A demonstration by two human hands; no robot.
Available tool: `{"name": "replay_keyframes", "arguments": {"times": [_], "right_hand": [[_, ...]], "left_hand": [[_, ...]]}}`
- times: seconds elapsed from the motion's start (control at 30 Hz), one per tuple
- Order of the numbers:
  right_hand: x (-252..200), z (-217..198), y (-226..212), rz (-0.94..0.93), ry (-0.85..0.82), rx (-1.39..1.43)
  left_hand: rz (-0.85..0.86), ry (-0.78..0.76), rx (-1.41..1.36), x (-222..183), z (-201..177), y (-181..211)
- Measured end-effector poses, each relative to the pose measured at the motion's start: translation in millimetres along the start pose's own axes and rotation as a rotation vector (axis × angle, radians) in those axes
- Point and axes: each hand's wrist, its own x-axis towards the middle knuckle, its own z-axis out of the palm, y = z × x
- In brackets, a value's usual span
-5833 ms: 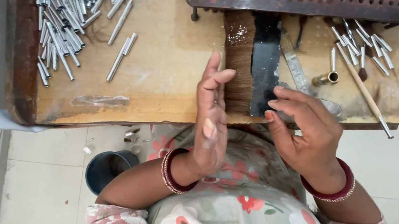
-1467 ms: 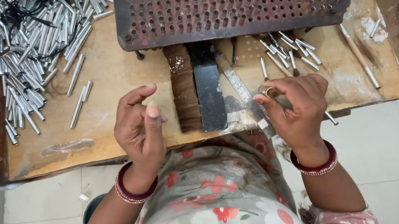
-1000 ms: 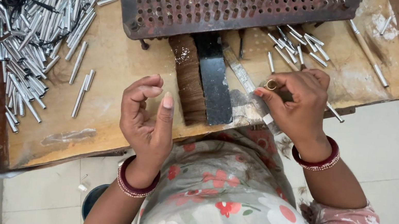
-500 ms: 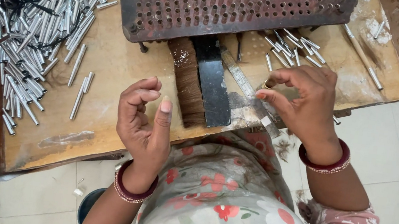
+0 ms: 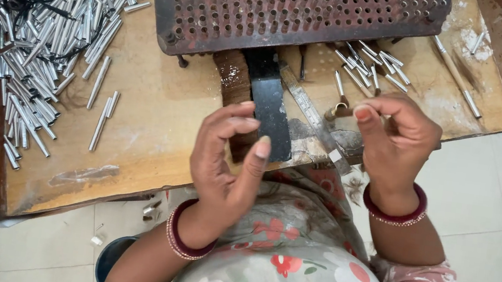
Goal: Assembling small metal components by inserting internal white sticks into cylindrical barrels on a workbench.
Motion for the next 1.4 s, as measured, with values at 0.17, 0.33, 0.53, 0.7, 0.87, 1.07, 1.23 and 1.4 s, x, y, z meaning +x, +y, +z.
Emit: {"name": "replay_keyframes", "arguments": {"times": [0.17, 0.33, 0.53, 0.7, 0.87, 1.07, 1.23, 1.4], "right_hand": [[-39, 21, 1, 0.064, 0.184, 0.597], [-51, 30, -9, 0.085, 0.205, 0.763], [-50, 28, -13, 0.095, 0.170, 0.735], [-32, 9, -29, 0.223, -0.164, 0.711], [-43, 7, -10, -0.133, -0.189, 0.350], [-55, 30, -9, -0.362, -0.020, 0.151], [-51, 33, 12, -0.379, 0.151, 0.204], [-50, 19, 24, -0.301, 0.184, 0.205]], "left_hand": [[-0.048, -0.137, -0.071, -3, 27, 13], [-0.071, -0.251, -0.116, -9, 42, 12], [-0.081, -0.250, -0.113, -14, 49, 8], [-0.016, -0.212, -0.070, -12, 45, 11], [-0.065, -0.225, -0.136, -18, 41, 14], [-0.045, -0.268, -0.107, -14, 20, 16], [0.048, -0.327, 0.625, 36, -60, -12], [-0.162, -0.079, 1.286, 80, -164, -61]]}}
